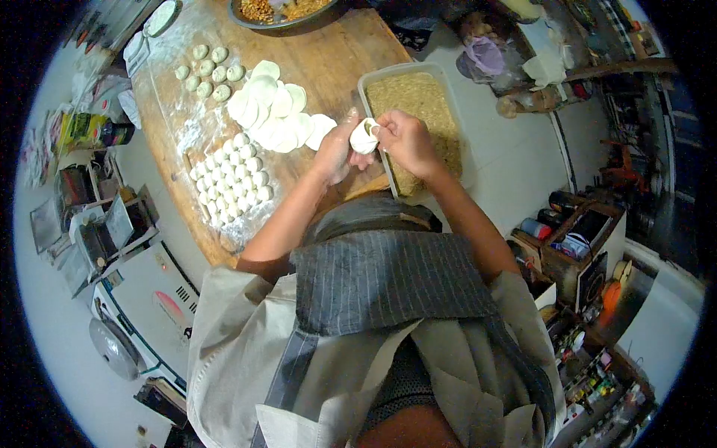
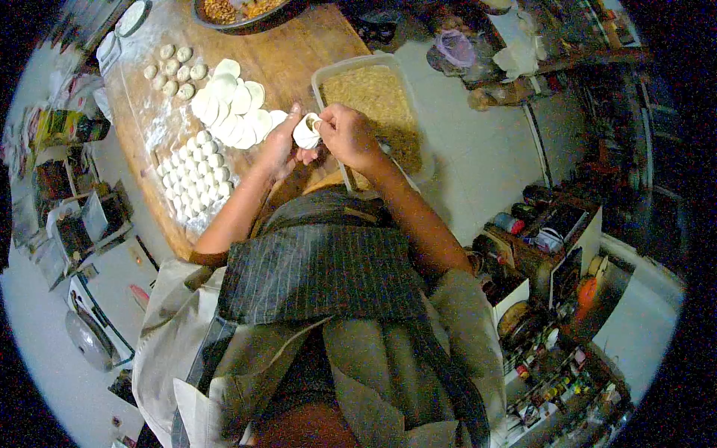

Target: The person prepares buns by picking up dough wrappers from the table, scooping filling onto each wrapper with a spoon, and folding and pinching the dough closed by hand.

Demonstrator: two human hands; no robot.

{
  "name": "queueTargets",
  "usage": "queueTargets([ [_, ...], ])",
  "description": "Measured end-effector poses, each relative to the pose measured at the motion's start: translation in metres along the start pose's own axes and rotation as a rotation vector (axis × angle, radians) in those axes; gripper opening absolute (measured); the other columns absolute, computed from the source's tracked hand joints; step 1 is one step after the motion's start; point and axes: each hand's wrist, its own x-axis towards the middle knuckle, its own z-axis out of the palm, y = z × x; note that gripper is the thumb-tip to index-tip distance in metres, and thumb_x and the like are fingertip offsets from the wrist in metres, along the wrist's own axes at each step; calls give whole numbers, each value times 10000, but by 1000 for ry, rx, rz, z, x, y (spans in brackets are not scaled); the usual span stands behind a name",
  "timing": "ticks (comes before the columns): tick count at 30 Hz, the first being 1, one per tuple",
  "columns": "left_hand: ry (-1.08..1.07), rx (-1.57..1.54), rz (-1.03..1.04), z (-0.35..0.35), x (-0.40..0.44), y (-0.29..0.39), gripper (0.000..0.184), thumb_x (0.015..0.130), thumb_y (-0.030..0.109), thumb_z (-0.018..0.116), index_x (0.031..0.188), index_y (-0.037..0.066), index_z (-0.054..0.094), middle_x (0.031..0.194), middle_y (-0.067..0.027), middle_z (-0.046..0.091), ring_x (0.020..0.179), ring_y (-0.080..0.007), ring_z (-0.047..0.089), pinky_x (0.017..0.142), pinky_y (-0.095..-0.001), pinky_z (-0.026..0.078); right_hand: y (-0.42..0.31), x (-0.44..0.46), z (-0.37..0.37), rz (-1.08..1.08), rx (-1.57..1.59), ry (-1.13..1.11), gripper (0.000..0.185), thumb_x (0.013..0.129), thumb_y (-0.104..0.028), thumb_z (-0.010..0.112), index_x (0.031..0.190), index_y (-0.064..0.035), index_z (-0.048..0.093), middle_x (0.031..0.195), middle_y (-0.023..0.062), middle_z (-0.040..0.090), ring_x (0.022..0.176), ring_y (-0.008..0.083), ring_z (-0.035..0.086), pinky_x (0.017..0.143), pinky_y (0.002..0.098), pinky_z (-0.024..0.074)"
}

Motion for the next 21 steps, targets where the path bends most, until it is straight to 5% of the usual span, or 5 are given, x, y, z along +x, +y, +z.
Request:
queueTargets([
  [2, 26, -405, 111, 16, 0, 1, 471, 1008, 378, 337, 1176, -23, 519, 1070, -152, 621, 941, -240, 637, 706, -340, 562, -5, 0, -4, 7, 37, 17, 173, 809, -144, 646, 888, 5, 608, 797, 178, 659, 714, 323, 650, 628, 415, 506],
  [6, -17, -495, 175, 19, 0, -4, 460, 1006, 341, 356, 1238, -33, 490, 1164, -167, 585, 1027, -245, 608, 781, -359, 556, 12, 3, 2, -97, -109, 29, 161, 820, -133, 636, 907, 0, 612, 773, 167, 653, 691, 316, 644, 617, 419, 499],
  [14, -43, -213, 123, 6, 3, -7, 408, 995, 310, 408, 1202, -17, 537, 921, -89, 645, 786, -184, 627, 607, -280, 520, 3, 4, -1, 81, 285, -107, 170, 822, -109, 634, 958, -7, 623, 774, 137, 655, 664, 263, 640, 603, 404, 495],
  [17, -20, -219, 57, 8, -2, -1, 411, 990, 331, 421, 1195, -2, 547, 922, -86, 641, 765, -179, 619, 592, -280, 506, 8, 3, -2, -149, 29, -24, 153, 833, -88, 628, 962, -6, 618, 759, 134, 646, 651, 218, 642, 591, 372, 501],
  [21, 99, -255, 22, 15, -2, 2, 404, 987, 375, 422, 1070, 7, 565, 807, -81, 637, 575, -171, 602, 465, -264, 492, -2, 0, -3, -96, -67, -61, 128, 837, -88, 624, 926, 4, 613, 771, 134, 644, 682, 209, 645, 612, 359, 503],
])
